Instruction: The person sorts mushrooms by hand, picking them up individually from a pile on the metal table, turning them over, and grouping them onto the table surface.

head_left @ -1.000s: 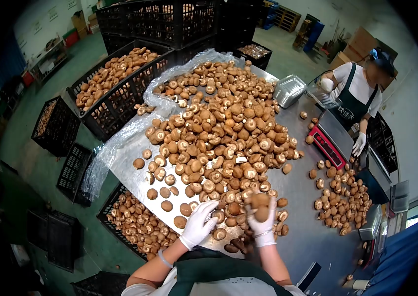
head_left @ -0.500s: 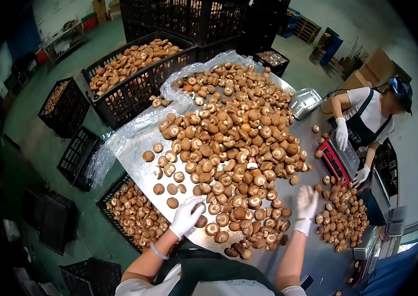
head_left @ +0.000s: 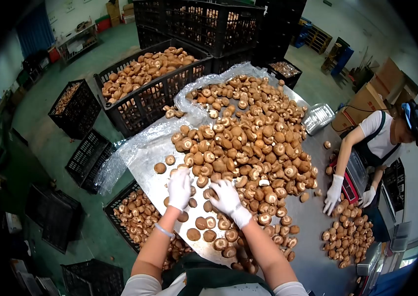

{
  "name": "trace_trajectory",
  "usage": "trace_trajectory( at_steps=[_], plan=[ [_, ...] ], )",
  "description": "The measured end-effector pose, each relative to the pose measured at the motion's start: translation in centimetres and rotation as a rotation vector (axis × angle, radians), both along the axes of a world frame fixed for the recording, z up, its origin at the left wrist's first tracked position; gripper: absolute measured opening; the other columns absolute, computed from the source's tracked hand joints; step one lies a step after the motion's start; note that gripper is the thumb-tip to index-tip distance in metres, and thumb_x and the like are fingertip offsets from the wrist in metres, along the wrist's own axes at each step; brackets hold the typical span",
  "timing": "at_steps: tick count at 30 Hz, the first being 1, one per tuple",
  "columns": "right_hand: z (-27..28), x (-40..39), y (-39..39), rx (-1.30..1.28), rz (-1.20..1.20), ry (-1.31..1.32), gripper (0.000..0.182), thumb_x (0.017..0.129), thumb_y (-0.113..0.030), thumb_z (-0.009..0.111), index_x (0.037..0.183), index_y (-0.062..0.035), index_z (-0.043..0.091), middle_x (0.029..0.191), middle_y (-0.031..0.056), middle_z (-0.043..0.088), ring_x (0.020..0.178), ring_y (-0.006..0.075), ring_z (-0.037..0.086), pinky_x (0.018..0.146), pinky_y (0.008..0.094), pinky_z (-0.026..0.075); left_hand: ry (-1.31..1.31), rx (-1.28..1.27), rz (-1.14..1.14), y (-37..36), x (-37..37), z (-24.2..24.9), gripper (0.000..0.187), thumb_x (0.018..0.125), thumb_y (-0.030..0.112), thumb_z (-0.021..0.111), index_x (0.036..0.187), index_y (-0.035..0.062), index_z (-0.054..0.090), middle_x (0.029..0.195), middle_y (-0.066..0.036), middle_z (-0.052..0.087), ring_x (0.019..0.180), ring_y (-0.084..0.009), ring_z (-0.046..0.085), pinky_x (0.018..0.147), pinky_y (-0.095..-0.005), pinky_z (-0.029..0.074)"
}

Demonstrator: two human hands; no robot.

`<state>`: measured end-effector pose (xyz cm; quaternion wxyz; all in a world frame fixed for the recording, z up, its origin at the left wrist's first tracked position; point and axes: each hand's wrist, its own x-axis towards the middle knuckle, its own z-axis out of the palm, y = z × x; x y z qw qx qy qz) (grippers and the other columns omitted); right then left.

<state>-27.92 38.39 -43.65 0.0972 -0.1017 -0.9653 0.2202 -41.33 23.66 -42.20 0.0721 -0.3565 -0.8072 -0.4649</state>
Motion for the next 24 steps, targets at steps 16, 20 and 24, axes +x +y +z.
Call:
trace_trajectory(
  at_steps=[16, 20, 24],
  plan=[
    [4.5, 8.9, -0.9, 0.004, 0.022, -0.058, 0.052, 0.072, -0.043, 0.072, 0.115, -0.0153, 0.063, 0.123, 0.0092, 0.054, 0.114, 0.0301, 0.05, 0.099, 0.0459, 0.037, -0.912, 0.175, 0.054, 10.6, -21.7, -6.0, 0.049, 0.092, 0.035, 0.053, 0.118, -0.0064, 0.056, 0.115, -0.014, 0.062, 0.102, -0.0191, 0.059, 0.09, -0.0322, 0.044],
    [4.7, 8.8, -0.5, -0.062, 0.029, -0.056, 0.05, 0.073, -0.043, 0.072, 0.114, -0.0164, 0.063, 0.12, 0.0088, 0.056, 0.113, 0.0291, 0.051, 0.095, 0.044, 0.04, -0.752, 0.052, -0.162, 12.4, -22.5, -7.1, 0.05, 0.092, 0.037, 0.054, 0.124, -0.0004, 0.055, 0.12, -0.01, 0.06, 0.107, -0.019, 0.057, 0.093, -0.0295, 0.042],
    [4.3, 8.8, -0.3, -0.128, 0.022, -0.06, 0.047, 0.074, -0.041, 0.071, 0.113, -0.0167, 0.064, 0.12, 0.0096, 0.056, 0.115, 0.0304, 0.05, 0.097, 0.045, 0.038, -0.882, 0.022, -0.295, 14.5, -20.8, -4.6, 0.054, 0.091, 0.042, 0.054, 0.128, 0.0024, 0.053, 0.123, -0.008, 0.06, 0.109, -0.0204, 0.056, 0.094, -0.0281, 0.042]
  ],
)
